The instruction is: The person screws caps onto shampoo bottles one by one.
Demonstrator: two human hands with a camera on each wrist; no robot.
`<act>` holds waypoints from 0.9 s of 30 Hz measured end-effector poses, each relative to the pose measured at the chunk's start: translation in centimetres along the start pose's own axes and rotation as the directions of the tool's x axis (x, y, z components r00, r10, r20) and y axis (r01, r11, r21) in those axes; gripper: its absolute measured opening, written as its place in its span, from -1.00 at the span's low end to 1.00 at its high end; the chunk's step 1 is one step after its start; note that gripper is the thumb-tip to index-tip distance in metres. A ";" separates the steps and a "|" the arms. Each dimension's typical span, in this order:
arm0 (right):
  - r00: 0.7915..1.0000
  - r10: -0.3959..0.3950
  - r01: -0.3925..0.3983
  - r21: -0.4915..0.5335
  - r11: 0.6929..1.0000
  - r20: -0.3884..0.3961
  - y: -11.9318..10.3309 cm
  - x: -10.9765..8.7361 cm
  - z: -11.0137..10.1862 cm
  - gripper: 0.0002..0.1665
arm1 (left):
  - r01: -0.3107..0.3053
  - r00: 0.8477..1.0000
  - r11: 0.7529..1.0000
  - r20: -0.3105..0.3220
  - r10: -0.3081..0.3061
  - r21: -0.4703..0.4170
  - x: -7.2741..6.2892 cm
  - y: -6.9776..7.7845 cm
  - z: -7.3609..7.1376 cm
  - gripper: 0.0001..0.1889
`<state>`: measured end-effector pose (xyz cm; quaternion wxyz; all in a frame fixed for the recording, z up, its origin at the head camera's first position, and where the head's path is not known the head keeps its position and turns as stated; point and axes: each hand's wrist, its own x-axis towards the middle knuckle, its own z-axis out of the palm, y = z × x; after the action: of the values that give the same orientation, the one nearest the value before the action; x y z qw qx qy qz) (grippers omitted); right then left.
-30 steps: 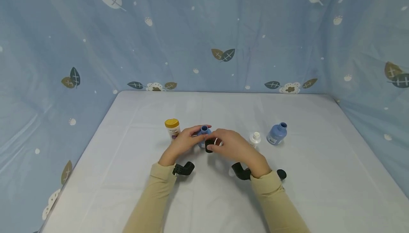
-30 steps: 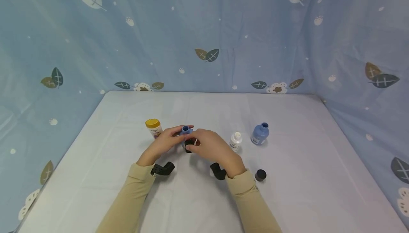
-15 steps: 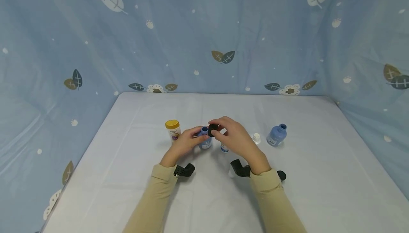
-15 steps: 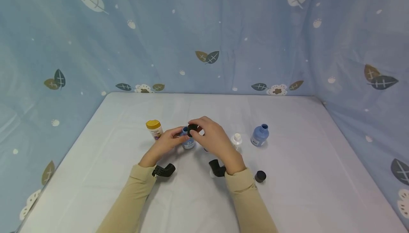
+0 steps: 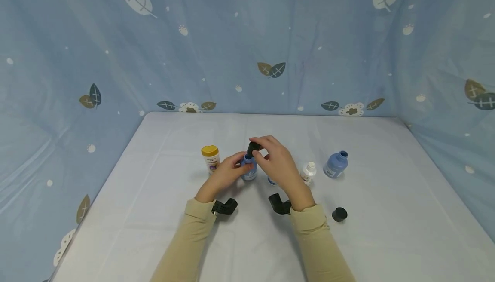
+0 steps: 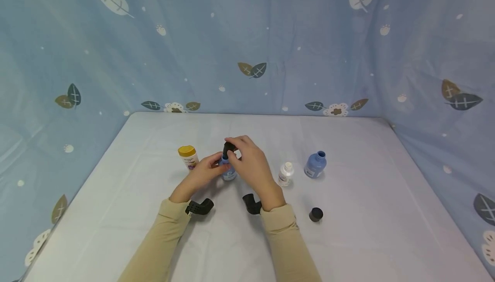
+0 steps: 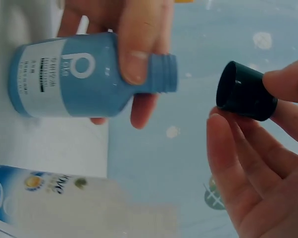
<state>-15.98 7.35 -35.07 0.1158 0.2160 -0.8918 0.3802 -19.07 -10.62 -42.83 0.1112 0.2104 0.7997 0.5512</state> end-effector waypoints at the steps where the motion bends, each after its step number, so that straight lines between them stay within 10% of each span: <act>1: 1.000 -0.005 0.005 -0.015 1.000 -0.011 0.0 0.0 0.2 -0.59 | -0.001 1.000 1.000 0.000 0.001 -0.008 0.0 -0.1 0.0 -0.55; 12: 0.999 -0.025 0.021 -0.116 0.993 -0.025 -0.6 -0.1 2.0 -0.59 | 0.031 0.999 0.999 -0.024 -0.031 0.010 -1.1 3.4 -0.3 -0.65; 27: 0.998 -0.056 0.053 -0.256 0.965 -0.004 -0.2 -0.1 2.5 -0.62 | 0.019 0.999 1.000 -0.031 -0.019 0.002 -1.0 2.5 -0.3 -0.65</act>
<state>-15.93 5.40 -36.67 0.1581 0.2214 -0.9265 0.2598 -17.76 -10.63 -40.45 0.1039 0.1943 0.8039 0.5525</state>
